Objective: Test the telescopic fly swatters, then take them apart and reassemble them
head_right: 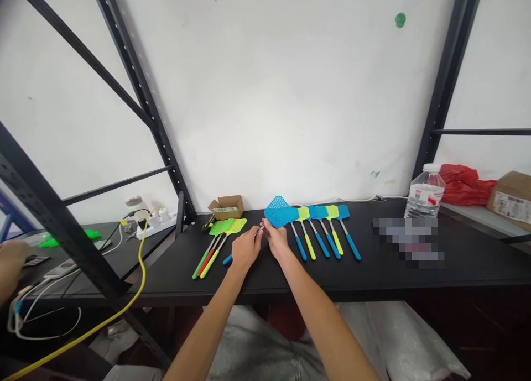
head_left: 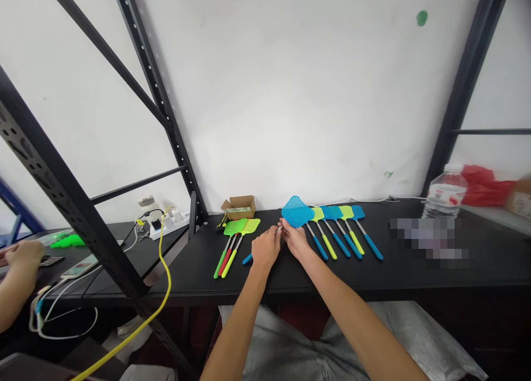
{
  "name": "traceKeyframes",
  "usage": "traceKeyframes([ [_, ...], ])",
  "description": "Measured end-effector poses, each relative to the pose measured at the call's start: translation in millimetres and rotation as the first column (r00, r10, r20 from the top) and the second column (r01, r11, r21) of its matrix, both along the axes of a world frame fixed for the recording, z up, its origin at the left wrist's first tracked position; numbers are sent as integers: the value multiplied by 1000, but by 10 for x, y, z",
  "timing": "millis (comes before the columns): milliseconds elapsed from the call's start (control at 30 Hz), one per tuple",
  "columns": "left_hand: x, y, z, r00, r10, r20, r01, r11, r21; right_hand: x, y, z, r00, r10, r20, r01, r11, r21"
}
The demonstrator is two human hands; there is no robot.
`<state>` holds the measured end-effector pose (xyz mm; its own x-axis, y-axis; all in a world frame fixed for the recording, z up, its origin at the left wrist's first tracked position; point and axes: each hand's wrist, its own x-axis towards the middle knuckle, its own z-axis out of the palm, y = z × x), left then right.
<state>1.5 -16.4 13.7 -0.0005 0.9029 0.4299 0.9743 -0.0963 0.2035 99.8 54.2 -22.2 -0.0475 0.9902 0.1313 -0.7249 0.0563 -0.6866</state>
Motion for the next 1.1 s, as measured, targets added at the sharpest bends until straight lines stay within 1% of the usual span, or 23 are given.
traceKeyframes([
  [133, 17, 32, -25, 1000, 0, -31, 0, 1000, -4, -17, 50, -13, 997, -72, -2, 72, 997, 8],
  [267, 32, 52, -59, 999, 45, -17, -46, 999, -18, -13, 127, 3, 994, -110, -22, 109, 994, -32],
  [333, 22, 56, -69, 998, 41, 49, -40, 999, -18, -1, 167, 5, 994, -110, -21, 109, 993, -47],
  [400, 5, 66, -71, 982, -11, 190, 19, 999, -42, 17, 198, 1, 997, -76, -6, 76, 996, -47],
  [433, -4, 73, -70, 954, -44, 296, 69, 995, -75, 28, 209, 0, 999, -52, 3, 52, 998, -45],
  [467, -11, 81, -70, 904, -73, 421, 137, 983, -124, 38, 217, -1, 1000, -27, 10, 28, 999, -44],
  [500, -18, 90, -72, 828, -89, 553, 220, 960, -174, 46, 223, -1, 1000, -7, 15, 8, 999, -44],
  [567, -27, 107, -82, 629, -79, 773, 389, 893, -225, 60, 227, 2, 1000, 20, 20, -19, 999, -43],
  [600, -31, 116, -91, 536, -67, 841, 456, 862, -222, 64, 227, 5, 999, 27, 23, -26, 999, -41],
  [633, -34, 128, -100, 467, -63, 882, 505, 837, -208, 69, 226, 9, 999, 33, 25, -32, 999, -40],
  [667, -35, 143, -109, 426, -68, 902, 537, 821, -192, 73, 224, 12, 999, 36, 24, -35, 999, -40],
  [700, -34, 164, -118, 411, -74, 909, 552, 813, -184, 77, 222, 17, 999, 35, 22, -34, 999, -41],
  [800, -5, 268, -138, 430, -89, 899, 556, 810, -185, 94, 211, 32, 1000, 21, 7, -21, 998, -54],
  [867, 40, 357, -148, 427, -142, 893, 568, 810, -143, 104, 203, 45, 1000, 31, -1, -31, 998, -62],
  [933, 96, 434, -157, 395, -224, 891, 596, 800, -63, 110, 196, 58, 999, 48, -7, -48, 996, -73],
  [1000, 148, 481, -166, 362, -279, 890, 616, 788, -4, 109, 195, 71, 999, 37, 0, -37, 996, -87],
  [1100, 188, 489, -183, 351, -275, 895, 608, 794, 6, 98, 195, 81, 999, -26, 34, 29, 995, -94],
])
